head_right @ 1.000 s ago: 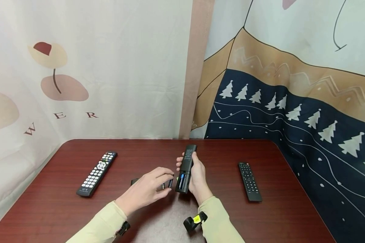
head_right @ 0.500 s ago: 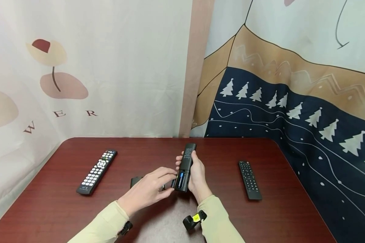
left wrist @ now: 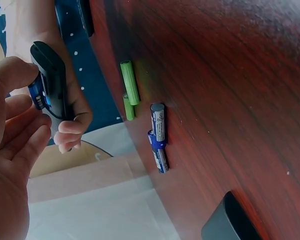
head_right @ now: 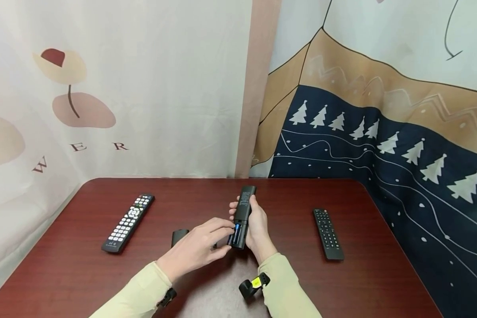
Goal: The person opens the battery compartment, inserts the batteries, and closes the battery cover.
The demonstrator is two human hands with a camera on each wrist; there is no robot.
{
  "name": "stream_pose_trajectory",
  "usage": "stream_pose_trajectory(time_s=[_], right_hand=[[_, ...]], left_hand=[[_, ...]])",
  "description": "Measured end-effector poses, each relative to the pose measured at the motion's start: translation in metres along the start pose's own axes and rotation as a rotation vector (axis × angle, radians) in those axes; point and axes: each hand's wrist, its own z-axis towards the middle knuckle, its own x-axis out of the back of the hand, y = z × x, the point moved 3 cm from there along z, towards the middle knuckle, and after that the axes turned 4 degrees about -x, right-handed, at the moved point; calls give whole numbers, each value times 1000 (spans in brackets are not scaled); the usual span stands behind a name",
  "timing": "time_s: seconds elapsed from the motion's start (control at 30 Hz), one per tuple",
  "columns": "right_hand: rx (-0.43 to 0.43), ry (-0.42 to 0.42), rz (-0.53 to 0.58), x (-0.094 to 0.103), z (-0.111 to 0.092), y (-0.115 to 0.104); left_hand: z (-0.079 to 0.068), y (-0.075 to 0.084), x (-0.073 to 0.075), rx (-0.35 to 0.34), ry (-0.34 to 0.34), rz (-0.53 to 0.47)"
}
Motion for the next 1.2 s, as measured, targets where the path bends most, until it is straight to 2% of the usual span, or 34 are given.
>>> stream_pose_trajectory(time_s=[0.57,1.2], right_hand=[[7,-5,3,-3,0,1],[-4,-26,8,-4,-1,4]], left_hand=[[4,5,-2,-16,-11,2],[4,5,-6,10,-40,12]])
